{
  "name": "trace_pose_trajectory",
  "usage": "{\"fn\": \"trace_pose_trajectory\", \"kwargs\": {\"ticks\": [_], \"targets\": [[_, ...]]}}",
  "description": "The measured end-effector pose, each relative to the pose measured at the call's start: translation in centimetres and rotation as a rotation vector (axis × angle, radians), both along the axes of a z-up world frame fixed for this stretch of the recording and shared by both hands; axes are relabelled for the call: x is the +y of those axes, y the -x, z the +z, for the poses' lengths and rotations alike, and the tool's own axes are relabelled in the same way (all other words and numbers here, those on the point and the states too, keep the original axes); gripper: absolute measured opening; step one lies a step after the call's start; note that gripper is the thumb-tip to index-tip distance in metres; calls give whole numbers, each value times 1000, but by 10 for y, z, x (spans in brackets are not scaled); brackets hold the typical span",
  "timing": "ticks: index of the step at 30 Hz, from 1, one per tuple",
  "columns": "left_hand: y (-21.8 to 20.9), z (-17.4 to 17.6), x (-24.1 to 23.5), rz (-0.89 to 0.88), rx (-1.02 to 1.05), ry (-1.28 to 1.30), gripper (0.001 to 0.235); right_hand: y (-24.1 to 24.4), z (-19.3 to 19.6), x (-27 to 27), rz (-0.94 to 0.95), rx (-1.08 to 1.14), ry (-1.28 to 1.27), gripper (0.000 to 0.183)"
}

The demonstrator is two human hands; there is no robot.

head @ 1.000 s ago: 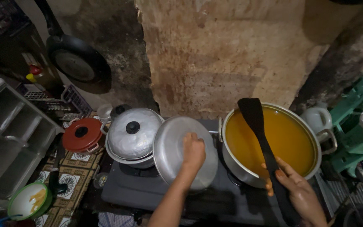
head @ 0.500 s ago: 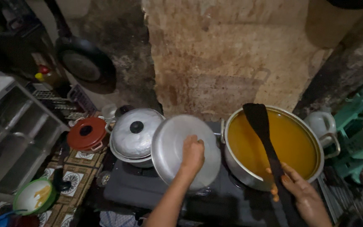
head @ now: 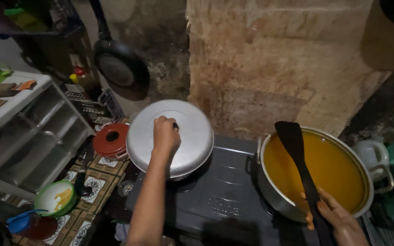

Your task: The person stirs a yellow liquid in a pot on a gas stove using a spatula, then moves to the sink to wash a green bowl with a sponge under running water. The person handles pot lids and a spatula during cooking, and a bowl and sponge during washing.

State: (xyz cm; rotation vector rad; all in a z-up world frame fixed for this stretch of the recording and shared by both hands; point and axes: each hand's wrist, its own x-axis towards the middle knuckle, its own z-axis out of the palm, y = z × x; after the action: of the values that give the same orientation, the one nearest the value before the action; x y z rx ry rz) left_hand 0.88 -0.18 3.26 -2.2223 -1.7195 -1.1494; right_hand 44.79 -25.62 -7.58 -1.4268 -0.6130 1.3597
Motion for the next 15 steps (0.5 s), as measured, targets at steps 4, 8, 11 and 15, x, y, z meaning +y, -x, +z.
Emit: {"fn": "trace_pose_trajectory", "kwargs": {"ticks": [4, 8, 11, 15], "targets": [[19, -18, 19, 21, -35, 88, 18, -1, -7, 3, 4, 15, -19, 59], [30, -39, 34, 30, -53, 103, 18, 2, -7, 2, -22, 17, -4, 59], [36, -49, 42, 21, -45, 57, 24, 3, -4, 2, -5, -26, 3, 60], [37, -50, 46, -1, -80, 81, 28, 4, -7, 4, -69, -32, 77, 63]]}}
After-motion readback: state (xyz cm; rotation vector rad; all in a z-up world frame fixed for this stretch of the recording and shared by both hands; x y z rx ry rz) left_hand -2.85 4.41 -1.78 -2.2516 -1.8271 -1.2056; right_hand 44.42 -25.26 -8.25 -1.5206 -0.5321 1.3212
